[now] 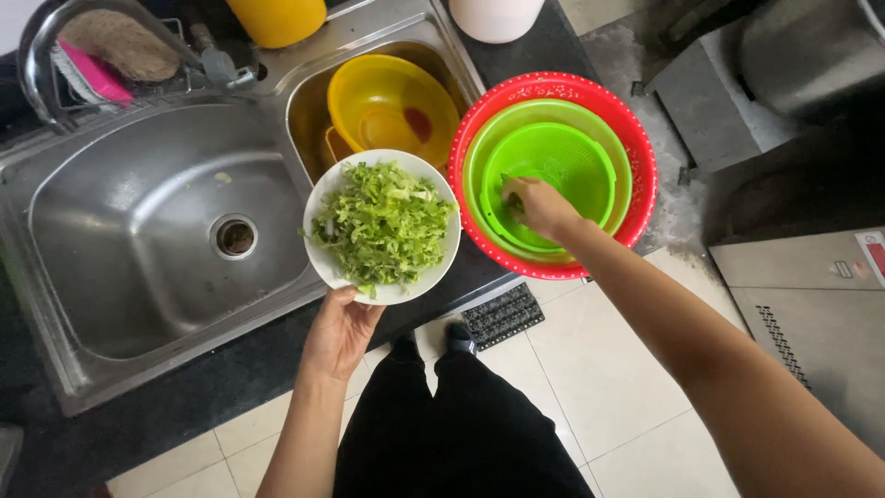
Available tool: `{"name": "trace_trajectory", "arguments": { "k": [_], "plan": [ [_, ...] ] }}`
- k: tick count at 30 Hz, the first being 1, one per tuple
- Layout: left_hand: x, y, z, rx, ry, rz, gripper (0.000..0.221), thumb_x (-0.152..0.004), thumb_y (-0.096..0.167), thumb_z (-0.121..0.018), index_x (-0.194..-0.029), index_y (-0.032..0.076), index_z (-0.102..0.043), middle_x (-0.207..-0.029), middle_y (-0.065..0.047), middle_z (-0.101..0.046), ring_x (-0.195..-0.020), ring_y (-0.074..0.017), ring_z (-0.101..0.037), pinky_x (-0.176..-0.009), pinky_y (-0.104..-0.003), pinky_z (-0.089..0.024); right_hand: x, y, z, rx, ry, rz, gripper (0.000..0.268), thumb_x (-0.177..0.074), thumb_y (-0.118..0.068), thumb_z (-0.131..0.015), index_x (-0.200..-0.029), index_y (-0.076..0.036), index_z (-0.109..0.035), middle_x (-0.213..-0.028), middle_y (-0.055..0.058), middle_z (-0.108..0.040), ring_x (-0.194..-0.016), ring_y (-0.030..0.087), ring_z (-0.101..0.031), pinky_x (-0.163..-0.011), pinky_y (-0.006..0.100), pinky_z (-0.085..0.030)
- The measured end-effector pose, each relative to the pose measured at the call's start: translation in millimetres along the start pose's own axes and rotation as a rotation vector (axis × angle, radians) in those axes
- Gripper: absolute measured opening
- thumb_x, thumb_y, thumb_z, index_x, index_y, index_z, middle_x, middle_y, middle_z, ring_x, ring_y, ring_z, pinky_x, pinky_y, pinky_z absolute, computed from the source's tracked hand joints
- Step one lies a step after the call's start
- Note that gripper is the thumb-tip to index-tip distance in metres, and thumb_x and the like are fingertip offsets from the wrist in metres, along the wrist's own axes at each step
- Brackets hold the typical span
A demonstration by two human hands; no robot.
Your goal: Preparing meal components by chopping chili, plating greens, and stirring a pot on the stove.
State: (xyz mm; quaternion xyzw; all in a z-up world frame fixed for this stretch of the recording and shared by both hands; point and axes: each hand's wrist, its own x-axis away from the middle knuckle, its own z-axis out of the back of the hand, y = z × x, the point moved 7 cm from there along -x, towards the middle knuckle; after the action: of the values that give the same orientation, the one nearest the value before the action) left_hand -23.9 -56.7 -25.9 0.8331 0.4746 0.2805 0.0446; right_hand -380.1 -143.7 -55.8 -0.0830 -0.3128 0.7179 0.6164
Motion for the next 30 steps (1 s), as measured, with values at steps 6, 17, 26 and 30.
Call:
{"name": "trace_trajectory", "arguments": {
  "k": [6, 17, 26, 30],
  "plan": [
    [0.7, -1.4, 25.3, 0.03, 0.032, -0.014, 0.057, -0.096, 0.003, -0.056, -0.15, 0.019, -0.057, -0.146, -0.014, -0.064, -0.121, -0.031, -0.069, -0.099, -0.048, -0.063, -26.1, 41.5, -8.0, -0.041, 0.063, -0.064, 0.037, -0.085, -0.005, -0.081, -0.118, -0.003, -0.066, -0.107, 0.025, -0.074, -0.102, 0.048, -0.073, -0.092, 0.058, -0.059],
    [2.0, 3.4, 34.1, 0.038, 0.042, -0.023, 0.055, -0.094, 0.003, -0.059, -0.147, 0.017, -0.059, -0.14, -0.016, -0.065, -0.116, -0.0304, -0.071, -0.096, -0.047, -0.065, -53.1, 72.9, -1.8, 0.016, 0.2, -0.248, 0.037, -0.083, -0.015, -0.078, -0.117, -0.006, -0.065, -0.105, 0.023, -0.075, -0.102, 0.049, -0.072, -0.091, 0.061, -0.057],
    [-10.6, -25.1, 22.2, 0.083, 0.021, -0.084, 0.057, -0.093, 0.001, -0.061, -0.149, 0.013, -0.057, -0.137, -0.019, -0.065, -0.113, -0.0332, -0.071, -0.097, -0.048, -0.065, 54.2, -216.6, 174.1, -0.81, 0.486, 0.329, 0.027, -0.092, 0.011, -0.081, -0.101, 0.001, -0.057, -0.098, 0.016, -0.073, -0.095, 0.022, -0.075, -0.093, 0.031, -0.062],
    [17.7, -27.8, -31.4, 0.135, -0.003, -0.145, 0.057, -0.093, 0.001, -0.063, -0.148, 0.012, -0.056, -0.133, -0.019, -0.065, -0.113, -0.034, -0.072, -0.095, -0.044, -0.066, 80.5, -308.6, 173.8, -0.661, 0.343, 0.515, 0.029, -0.088, 0.011, -0.084, -0.109, 0.002, -0.065, -0.099, 0.016, -0.076, -0.09, 0.026, -0.079, -0.081, 0.036, -0.066]
  ]
}}
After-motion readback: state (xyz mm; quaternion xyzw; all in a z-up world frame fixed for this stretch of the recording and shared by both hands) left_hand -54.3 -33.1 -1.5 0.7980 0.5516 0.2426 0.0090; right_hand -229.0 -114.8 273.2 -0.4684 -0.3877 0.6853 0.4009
